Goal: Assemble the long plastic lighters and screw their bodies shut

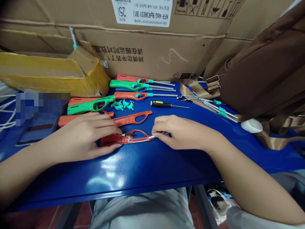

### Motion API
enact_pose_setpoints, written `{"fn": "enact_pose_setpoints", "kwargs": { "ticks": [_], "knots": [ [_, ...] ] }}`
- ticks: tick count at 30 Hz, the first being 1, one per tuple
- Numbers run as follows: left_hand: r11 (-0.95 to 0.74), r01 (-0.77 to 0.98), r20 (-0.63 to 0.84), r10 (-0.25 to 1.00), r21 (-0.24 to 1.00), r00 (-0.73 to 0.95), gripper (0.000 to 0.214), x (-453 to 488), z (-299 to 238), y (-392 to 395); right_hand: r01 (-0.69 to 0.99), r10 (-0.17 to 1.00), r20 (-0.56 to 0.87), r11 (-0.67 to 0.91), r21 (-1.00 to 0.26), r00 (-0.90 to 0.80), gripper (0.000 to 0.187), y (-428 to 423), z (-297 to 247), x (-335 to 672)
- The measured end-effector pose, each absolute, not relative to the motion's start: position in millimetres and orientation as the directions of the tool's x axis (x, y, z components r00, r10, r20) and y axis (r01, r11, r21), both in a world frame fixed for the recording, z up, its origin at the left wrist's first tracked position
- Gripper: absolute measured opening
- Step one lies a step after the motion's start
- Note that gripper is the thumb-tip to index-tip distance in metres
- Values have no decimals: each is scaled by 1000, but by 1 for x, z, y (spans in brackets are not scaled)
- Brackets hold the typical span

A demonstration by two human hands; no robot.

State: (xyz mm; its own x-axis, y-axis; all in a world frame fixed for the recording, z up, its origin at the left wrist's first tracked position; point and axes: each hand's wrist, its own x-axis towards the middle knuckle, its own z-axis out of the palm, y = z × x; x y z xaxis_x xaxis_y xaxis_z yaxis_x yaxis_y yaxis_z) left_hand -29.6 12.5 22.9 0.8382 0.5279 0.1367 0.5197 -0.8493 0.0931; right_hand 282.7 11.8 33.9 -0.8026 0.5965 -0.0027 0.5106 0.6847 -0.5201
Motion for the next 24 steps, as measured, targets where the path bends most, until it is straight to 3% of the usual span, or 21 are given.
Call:
{"fn": "enact_pose_setpoints", "kwargs": {
  "ticks": [7,10,24],
  "knots": [
    [-851,517,137,524,87,840,20,-29,22,13,499,600,27,688,-528,-799,10,12,35,284],
    [-850,520,137,526,81,839,19,-29,21,13,488,585,29,702,-518,-810,15,13,33,286],
    [-841,532,131,541,98,831,19,-29,21,11,589,600,-63,751,-299,-797,23,5,35,281]
  ]
}}
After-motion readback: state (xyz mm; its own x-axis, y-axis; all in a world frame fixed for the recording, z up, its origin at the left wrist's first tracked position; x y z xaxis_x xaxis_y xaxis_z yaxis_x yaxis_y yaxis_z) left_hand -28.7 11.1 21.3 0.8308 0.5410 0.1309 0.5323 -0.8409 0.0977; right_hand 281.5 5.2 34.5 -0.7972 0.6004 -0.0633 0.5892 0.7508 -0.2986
